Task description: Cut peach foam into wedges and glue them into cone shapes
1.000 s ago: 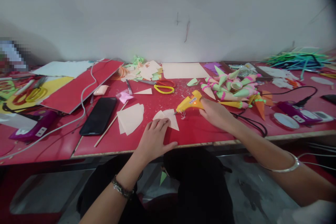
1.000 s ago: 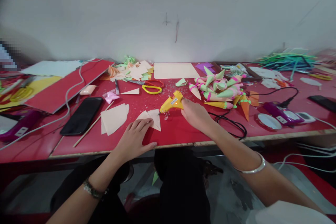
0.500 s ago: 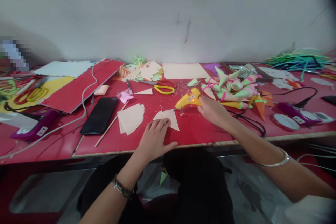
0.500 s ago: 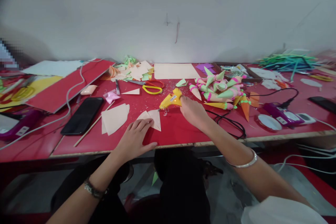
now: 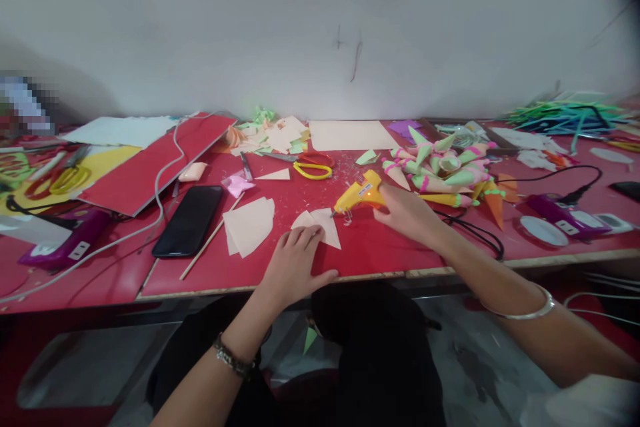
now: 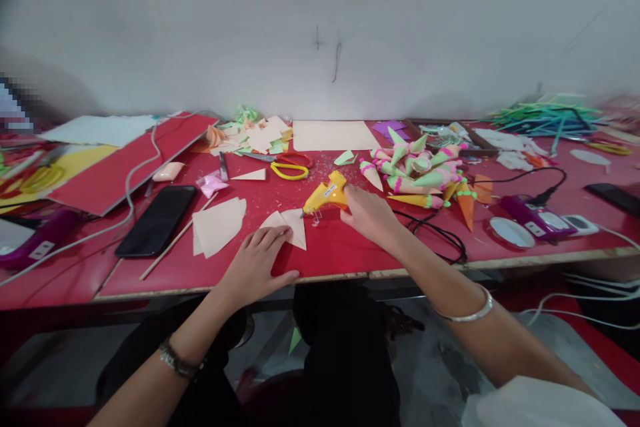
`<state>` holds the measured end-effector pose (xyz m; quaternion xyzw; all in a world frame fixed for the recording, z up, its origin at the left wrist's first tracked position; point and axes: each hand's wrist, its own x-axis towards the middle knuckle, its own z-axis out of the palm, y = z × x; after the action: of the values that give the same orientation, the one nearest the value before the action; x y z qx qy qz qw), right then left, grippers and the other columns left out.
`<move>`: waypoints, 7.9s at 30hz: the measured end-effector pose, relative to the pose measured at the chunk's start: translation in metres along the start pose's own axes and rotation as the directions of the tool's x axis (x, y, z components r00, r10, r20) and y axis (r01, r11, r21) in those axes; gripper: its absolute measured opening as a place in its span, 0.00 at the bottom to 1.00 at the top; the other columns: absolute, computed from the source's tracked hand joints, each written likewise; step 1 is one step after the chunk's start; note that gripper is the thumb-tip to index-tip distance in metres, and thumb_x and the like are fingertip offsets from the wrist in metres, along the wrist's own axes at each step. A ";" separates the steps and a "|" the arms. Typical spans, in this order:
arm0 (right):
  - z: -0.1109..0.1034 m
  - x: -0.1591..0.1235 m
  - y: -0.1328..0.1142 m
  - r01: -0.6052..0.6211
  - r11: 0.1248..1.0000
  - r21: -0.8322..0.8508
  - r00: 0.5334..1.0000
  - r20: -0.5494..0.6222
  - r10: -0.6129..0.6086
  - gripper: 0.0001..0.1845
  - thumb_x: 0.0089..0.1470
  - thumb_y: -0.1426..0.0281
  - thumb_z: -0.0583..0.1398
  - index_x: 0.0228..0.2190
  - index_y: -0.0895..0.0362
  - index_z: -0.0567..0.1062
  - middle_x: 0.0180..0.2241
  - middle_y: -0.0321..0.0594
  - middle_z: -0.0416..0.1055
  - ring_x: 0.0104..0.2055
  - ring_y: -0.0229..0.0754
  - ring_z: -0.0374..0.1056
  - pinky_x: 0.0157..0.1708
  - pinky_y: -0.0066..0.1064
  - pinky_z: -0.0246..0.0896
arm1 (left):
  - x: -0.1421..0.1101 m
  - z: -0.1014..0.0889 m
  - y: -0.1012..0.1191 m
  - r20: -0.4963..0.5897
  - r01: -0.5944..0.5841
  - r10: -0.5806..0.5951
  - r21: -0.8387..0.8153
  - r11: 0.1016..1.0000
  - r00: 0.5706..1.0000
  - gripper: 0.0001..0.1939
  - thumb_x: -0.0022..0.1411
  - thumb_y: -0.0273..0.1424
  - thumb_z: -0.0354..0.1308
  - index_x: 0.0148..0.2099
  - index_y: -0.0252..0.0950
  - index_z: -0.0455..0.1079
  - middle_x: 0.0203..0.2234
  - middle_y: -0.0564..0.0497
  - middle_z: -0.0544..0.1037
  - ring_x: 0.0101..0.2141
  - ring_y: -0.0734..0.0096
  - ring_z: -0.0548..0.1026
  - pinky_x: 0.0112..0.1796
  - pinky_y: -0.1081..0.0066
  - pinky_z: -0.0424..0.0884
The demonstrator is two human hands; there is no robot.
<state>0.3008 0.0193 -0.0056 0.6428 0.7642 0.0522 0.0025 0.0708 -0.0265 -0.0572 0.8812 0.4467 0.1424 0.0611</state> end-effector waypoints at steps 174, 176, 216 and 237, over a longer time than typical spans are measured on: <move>0.009 -0.016 -0.096 0.204 0.022 0.979 0.971 -0.205 0.119 0.05 0.47 0.68 0.58 0.24 0.56 0.70 0.25 0.35 0.68 0.30 0.37 0.65 0.32 0.27 0.60 | 0.018 -0.030 -0.002 -0.183 0.014 -0.135 -0.542 0.840 0.974 0.15 0.61 0.34 0.46 0.23 0.35 0.58 0.19 0.56 0.62 0.22 0.77 0.61 0.24 0.76 0.55; 0.011 -0.013 -0.090 0.193 0.038 0.981 0.962 -0.196 0.191 0.06 0.47 0.67 0.59 0.24 0.57 0.71 0.24 0.34 0.69 0.29 0.36 0.65 0.31 0.27 0.59 | 0.018 -0.029 -0.002 -0.142 0.016 -0.103 -0.515 0.857 0.985 0.15 0.61 0.34 0.46 0.23 0.35 0.58 0.19 0.56 0.62 0.22 0.77 0.61 0.25 0.76 0.55; 0.004 -0.025 -0.093 0.316 0.438 0.841 0.947 -0.307 -0.094 0.07 0.53 0.70 0.54 0.29 0.55 0.73 0.30 0.38 0.72 0.33 0.39 0.66 0.33 0.27 0.57 | 0.013 -0.043 -0.020 -0.157 0.105 -0.273 -0.659 0.744 0.949 0.11 0.56 0.35 0.52 0.28 0.35 0.70 0.22 0.55 0.74 0.25 0.75 0.68 0.27 0.78 0.63; 0.003 -0.025 -0.096 0.316 0.426 0.848 0.948 -0.303 -0.100 0.07 0.52 0.71 0.52 0.26 0.56 0.69 0.27 0.37 0.67 0.31 0.37 0.63 0.31 0.27 0.56 | 0.015 -0.043 -0.019 -0.168 0.157 -0.405 -0.740 0.655 0.899 0.07 0.50 0.32 0.55 0.27 0.33 0.72 0.22 0.52 0.76 0.24 0.74 0.71 0.26 0.76 0.66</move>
<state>0.2110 -0.0213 -0.0186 0.4397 0.7479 -0.2882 -0.4053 0.0519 -0.0039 -0.0176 0.6722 0.4933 0.4318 0.3441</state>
